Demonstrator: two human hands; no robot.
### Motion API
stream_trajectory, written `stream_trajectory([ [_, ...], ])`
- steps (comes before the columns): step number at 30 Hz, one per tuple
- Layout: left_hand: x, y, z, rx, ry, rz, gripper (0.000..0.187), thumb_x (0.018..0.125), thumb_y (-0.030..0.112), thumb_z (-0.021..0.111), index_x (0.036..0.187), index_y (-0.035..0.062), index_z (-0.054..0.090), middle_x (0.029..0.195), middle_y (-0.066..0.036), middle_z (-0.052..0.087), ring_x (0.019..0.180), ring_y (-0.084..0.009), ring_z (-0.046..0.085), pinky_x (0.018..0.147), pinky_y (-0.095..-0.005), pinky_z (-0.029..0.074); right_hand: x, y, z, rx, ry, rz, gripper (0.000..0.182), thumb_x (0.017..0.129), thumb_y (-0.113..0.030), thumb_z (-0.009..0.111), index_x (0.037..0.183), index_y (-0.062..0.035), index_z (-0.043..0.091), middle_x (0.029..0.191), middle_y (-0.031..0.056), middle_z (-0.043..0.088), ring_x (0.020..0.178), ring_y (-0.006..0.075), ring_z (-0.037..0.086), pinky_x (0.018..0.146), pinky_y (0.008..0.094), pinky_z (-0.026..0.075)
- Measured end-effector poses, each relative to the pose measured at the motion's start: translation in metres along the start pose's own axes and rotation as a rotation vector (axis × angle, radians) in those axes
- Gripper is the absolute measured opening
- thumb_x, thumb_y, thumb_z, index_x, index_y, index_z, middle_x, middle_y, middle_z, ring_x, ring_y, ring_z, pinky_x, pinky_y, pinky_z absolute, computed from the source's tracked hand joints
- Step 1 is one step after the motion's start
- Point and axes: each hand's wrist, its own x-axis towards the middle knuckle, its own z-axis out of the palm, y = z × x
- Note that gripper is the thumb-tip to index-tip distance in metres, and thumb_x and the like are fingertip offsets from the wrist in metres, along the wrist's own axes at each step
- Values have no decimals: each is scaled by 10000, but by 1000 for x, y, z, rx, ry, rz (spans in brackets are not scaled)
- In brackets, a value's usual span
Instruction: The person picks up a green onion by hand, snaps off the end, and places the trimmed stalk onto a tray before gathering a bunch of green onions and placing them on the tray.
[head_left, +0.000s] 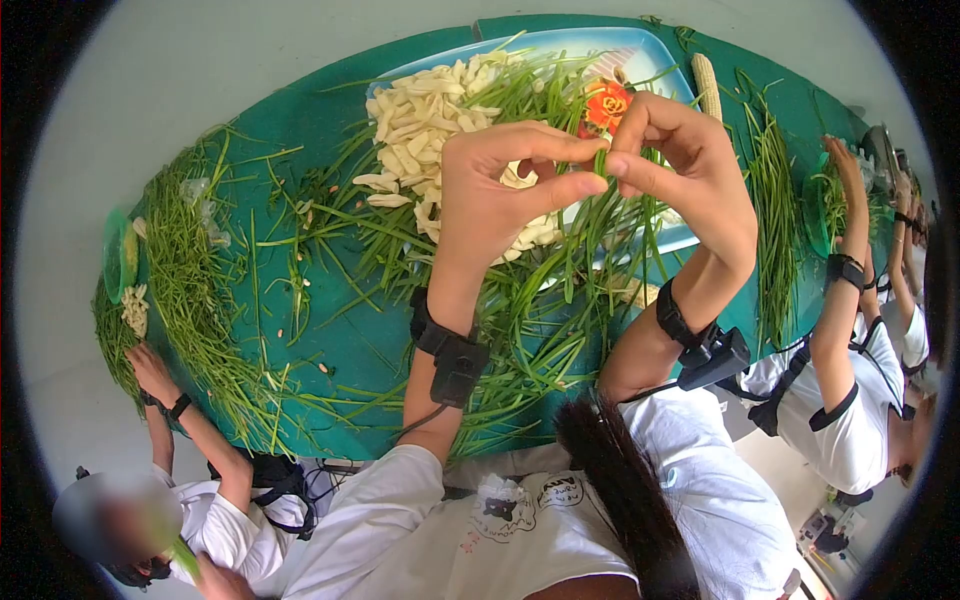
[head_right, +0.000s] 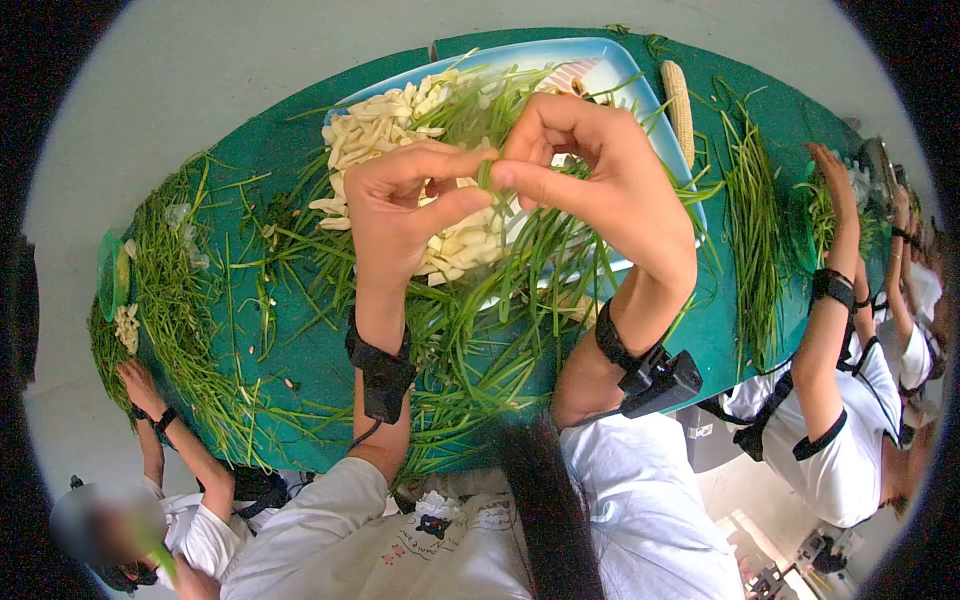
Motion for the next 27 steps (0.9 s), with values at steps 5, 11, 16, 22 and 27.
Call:
stream_trajectory([
  [5,0,0,-1,-33,-15,29,215,646,37,787,850,55,719,786,-47,681,586,-57,547,511,-178,352,0,-1,0,-25,-12,-10,158,791,-116,678,741,-22,560,653,1,554,611,64,519,575,219,408],
  [11,-1,1,-4,20,-10,5,206,647,49,789,841,57,720,749,-36,676,569,-53,552,495,-177,321,2,1,2,-15,-23,-4,172,790,-120,678,721,-29,549,639,7,555,602,68,519,574,220,406],
  [16,-1,6,-4,51,-17,-33,186,661,56,778,838,58,718,742,-36,673,551,-50,546,488,-180,314,3,-1,4,-33,-14,3,170,796,-112,669,718,-24,545,634,3,547,600,67,516,568,217,401],
  [22,1,10,-4,134,49,-89,167,703,82,753,863,57,711,704,-29,654,522,-54,538,475,-190,302,8,6,9,-48,34,17,164,806,-96,647,710,-14,542,629,1,540,595,67,510,552,215,390],
  [27,4,5,-13,190,46,-144,150,734,90,730,874,41,705,691,-22,645,498,-50,532,454,-186,296,15,12,13,-144,54,-11,169,819,-112,631,716,-7,548,629,4,551,588,65,511,540,220,387],
])
